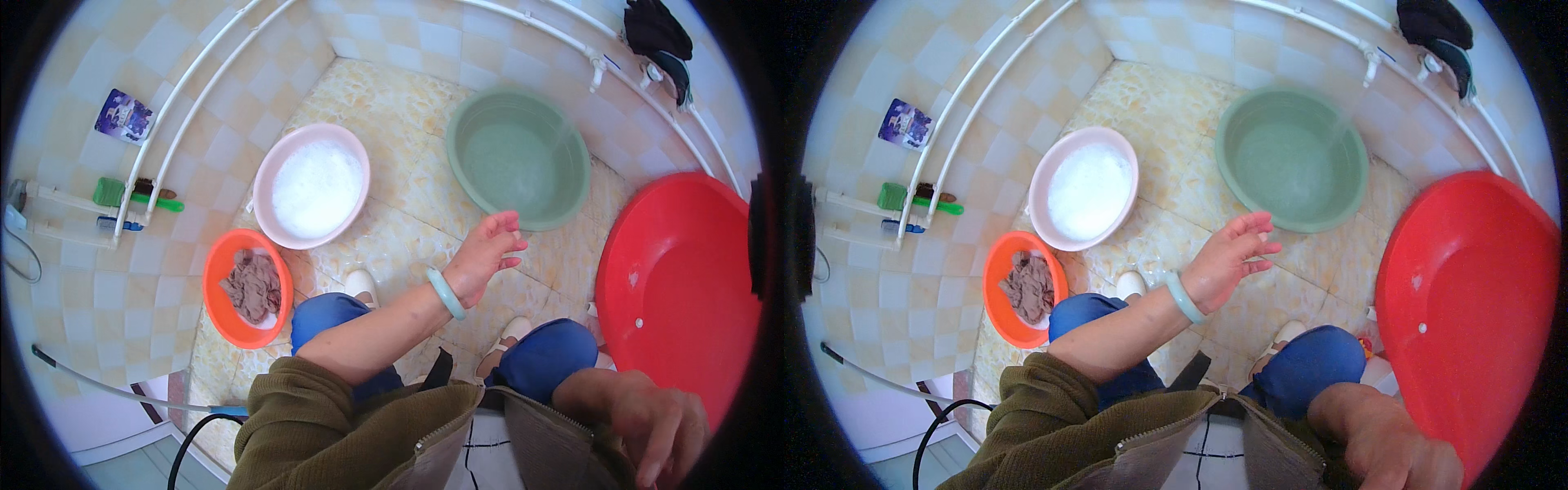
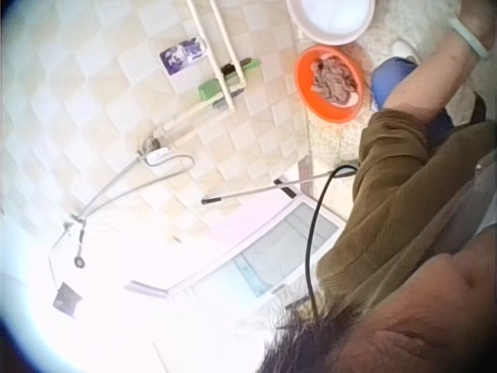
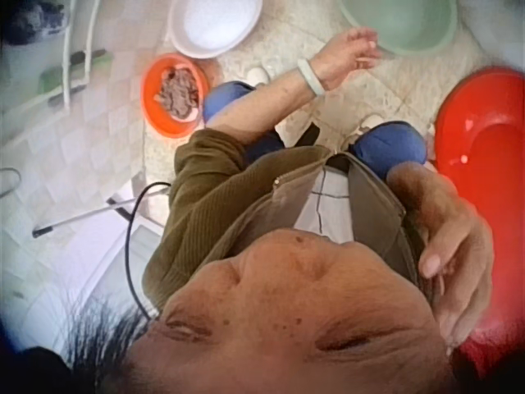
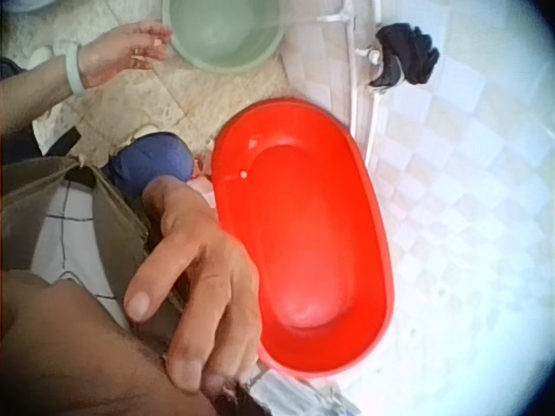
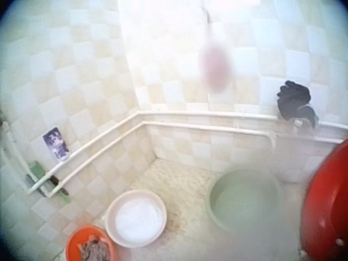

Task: The person hand washes clothes in a bathroom using multiple basins. They scrub a white cloth in soapy water, then transfer it to a rinse basin. They proceed to wash a dark garment and a light blue cloth, scrubbing and rinsing each item by hand before placing them aside.

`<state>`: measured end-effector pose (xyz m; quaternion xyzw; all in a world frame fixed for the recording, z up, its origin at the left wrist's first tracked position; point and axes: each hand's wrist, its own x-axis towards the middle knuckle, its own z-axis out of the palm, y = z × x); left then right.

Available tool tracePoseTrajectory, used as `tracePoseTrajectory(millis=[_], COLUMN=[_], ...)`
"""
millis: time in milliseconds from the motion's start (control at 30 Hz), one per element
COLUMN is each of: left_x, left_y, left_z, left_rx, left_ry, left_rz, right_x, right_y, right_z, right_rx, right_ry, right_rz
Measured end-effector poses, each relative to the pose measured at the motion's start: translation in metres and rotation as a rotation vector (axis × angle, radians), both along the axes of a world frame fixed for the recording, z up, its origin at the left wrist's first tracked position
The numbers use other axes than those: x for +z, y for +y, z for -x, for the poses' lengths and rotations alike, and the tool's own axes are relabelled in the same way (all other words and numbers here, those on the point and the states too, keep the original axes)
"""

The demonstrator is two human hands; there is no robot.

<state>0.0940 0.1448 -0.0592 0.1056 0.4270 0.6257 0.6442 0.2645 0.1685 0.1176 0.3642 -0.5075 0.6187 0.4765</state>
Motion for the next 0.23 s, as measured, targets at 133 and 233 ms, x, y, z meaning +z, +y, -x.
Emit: tracePoseTrajectory(millis=[133, 233], left_x=[0.001, 0.001], left_y=[-0.004, 0.000], left_z=[0.003, 0.003], left_rx=[0.016, -0.005], left_ry=[0.003, -0.008], left_rz=[-0.001, -0.039], right_x=[0.000, -0.006], right_y=[0.032, 0.042], right_z=[0.021, 0.006], right_rx=[0.490, 0.531], right_ry=[-0.065, -0.090], right_rz=[-0.202, -0.214])
